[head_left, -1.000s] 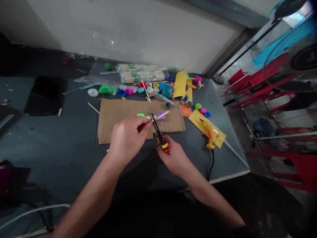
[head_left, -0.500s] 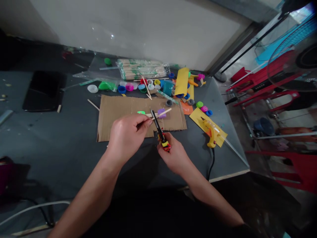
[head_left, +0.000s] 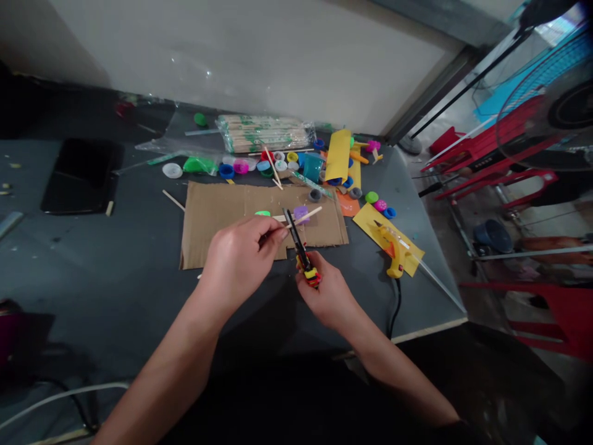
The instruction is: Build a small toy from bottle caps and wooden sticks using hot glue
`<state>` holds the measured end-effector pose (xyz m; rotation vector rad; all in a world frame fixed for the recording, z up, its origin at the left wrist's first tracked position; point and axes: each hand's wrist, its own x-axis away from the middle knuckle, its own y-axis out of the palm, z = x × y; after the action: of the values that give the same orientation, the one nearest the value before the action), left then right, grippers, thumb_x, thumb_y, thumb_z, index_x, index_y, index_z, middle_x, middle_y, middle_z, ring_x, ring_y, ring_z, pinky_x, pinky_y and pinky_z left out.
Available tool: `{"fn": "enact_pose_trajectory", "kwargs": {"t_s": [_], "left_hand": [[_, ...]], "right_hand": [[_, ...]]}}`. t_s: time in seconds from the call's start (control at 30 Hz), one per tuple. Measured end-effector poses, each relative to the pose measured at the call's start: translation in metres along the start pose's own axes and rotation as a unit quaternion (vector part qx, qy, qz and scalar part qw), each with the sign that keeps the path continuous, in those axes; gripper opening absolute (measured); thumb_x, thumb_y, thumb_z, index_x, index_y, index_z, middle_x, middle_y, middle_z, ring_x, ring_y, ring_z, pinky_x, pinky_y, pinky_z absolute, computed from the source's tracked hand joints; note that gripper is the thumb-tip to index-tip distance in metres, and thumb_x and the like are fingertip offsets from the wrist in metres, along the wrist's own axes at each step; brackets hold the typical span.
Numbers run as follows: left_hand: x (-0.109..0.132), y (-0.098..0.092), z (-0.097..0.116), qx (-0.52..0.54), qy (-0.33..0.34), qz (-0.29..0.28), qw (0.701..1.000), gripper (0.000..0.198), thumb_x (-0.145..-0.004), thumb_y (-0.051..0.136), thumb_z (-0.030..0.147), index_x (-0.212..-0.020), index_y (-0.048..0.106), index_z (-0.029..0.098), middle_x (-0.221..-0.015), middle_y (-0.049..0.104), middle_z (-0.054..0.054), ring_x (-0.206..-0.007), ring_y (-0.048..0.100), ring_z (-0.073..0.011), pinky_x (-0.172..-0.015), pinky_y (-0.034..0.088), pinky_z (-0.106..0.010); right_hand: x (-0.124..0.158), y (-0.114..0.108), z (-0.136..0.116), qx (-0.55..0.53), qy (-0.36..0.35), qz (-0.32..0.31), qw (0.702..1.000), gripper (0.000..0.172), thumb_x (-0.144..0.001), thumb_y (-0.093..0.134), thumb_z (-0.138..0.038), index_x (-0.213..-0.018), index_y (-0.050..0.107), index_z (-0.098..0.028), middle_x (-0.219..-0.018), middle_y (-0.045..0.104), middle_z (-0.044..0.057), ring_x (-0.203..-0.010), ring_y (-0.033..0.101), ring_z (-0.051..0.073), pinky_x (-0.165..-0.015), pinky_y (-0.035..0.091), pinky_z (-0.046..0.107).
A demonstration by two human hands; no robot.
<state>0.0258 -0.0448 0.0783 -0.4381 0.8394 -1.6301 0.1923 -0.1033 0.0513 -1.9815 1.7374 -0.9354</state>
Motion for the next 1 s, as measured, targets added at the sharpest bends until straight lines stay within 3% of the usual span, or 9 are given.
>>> {"fn": "enact_pose_trajectory", "kwargs": {"t_s": [0.17, 0.5, 0.7, 1.0], "left_hand": [[-0.002, -0.004, 0.001, 0.001, -0.003, -0.017, 1.000, 0.024, -0.092, 0.050, 0.029, -0.080, 0.068, 0.019, -0.069, 0.069, 0.000, -0.061, 0.060, -0.0133, -0.055, 0.036, -0.024], [-0.002, -0.002, 0.001, 0.008, 0.016, 0.051, 0.999, 0.016, -0.089, 0.057, 0.026, -0.082, 0.071, 0.022, -0.076, 0.072, 0.001, -0.068, 0.064, -0.0138, -0.061, 0.041, -0.024], [-0.006, -0.007, 0.002, -0.059, 0.046, 0.087, 0.993, 0.016, -0.088, 0.058, 0.024, -0.079, 0.071, 0.023, -0.074, 0.072, 0.000, -0.070, 0.064, -0.0158, -0.062, 0.042, -0.026], [-0.045, -0.029, 0.003, -0.082, 0.084, 0.139, 0.983, 0.015, -0.087, 0.058, 0.022, -0.080, 0.071, 0.023, -0.080, 0.073, 0.000, -0.075, 0.066, -0.0162, -0.065, 0.045, -0.026]], "right_hand": [[0.000, 0.003, 0.001, 0.009, -0.010, 0.016, 1.000, 0.018, -0.078, 0.051, -0.024, -0.096, 0.052, -0.021, -0.090, 0.065, 0.005, -0.080, 0.062, 0.020, -0.073, 0.044, 0.031], [-0.005, -0.001, -0.001, 0.006, -0.028, 0.020, 0.999, 0.021, -0.077, 0.052, -0.025, -0.097, 0.052, -0.021, -0.092, 0.064, 0.006, -0.082, 0.060, 0.021, -0.074, 0.043, 0.032], [-0.009, -0.009, -0.009, 0.024, -0.025, -0.001, 0.999, 0.019, -0.078, 0.051, -0.024, -0.096, 0.051, -0.020, -0.088, 0.064, 0.006, -0.078, 0.060, 0.021, -0.071, 0.042, 0.031], [-0.048, -0.027, -0.037, 0.024, -0.038, 0.002, 0.999, 0.019, -0.080, 0.052, -0.026, -0.097, 0.053, -0.019, -0.084, 0.063, 0.007, -0.075, 0.058, 0.021, -0.069, 0.040, 0.031]]}}
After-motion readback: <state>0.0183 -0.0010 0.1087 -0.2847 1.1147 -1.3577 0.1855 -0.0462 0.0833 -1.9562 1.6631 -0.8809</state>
